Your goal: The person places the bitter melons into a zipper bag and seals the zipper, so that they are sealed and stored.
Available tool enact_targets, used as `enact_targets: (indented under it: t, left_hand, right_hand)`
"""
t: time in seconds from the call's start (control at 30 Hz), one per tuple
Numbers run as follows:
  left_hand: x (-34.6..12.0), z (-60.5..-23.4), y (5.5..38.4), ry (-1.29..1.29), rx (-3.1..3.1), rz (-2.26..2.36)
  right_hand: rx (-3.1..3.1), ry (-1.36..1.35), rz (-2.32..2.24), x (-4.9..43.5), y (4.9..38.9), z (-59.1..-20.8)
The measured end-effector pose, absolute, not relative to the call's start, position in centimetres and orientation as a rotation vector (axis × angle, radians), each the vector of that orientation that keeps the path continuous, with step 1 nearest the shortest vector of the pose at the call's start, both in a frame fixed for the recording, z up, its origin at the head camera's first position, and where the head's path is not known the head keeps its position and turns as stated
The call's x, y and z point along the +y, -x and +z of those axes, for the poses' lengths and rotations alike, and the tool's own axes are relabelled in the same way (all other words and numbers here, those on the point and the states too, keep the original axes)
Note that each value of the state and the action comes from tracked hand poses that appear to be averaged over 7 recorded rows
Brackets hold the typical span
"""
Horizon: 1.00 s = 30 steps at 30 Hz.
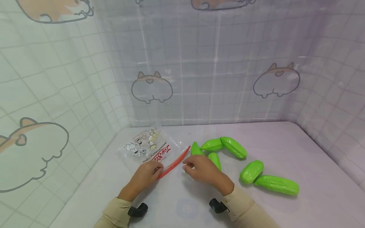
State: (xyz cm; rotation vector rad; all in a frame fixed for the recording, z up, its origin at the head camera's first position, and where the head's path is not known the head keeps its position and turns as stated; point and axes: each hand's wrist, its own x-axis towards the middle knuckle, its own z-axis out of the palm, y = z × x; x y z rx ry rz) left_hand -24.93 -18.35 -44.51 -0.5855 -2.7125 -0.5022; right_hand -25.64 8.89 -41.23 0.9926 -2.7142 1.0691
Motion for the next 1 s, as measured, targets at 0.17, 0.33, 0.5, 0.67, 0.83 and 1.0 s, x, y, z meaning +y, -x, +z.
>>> enact_targets:
  t: [0.17,0.33,0.5,0.67,0.83,1.0]
  left_hand:
    - [-18.3,-44.7,25.0,0.567,-2.697,-0.524]
    - [-18.4,-44.8,24.9,0.586,-2.674,-0.541]
    - [-18.7,-45.0,25.0,0.674,-2.603,-0.551]
    - [-18.8,-45.2,25.1,0.785,-2.517,-0.506]
    - [-18.8,-45.0,25.1,0.845,-2.485,-0.49]
    - [-18.7,-44.7,24.9,0.859,-2.506,-0.437]
  right_hand:
    - [-2.735,-1.0,1.006,7.6,25.6,-41.1]
    - [-2.727,-1.051,0.958,6.5,25.4,-41.5]
    - [-2.737,-1.094,0.946,5.6,25.5,-42.2]
    - [-2.735,-1.12,0.851,5.1,25.8,-42.6]
    - [-2.742,-1.122,0.815,4.8,26.0,-42.8]
    - [-2.747,-1.13,0.803,4.5,26.3,-43.1]
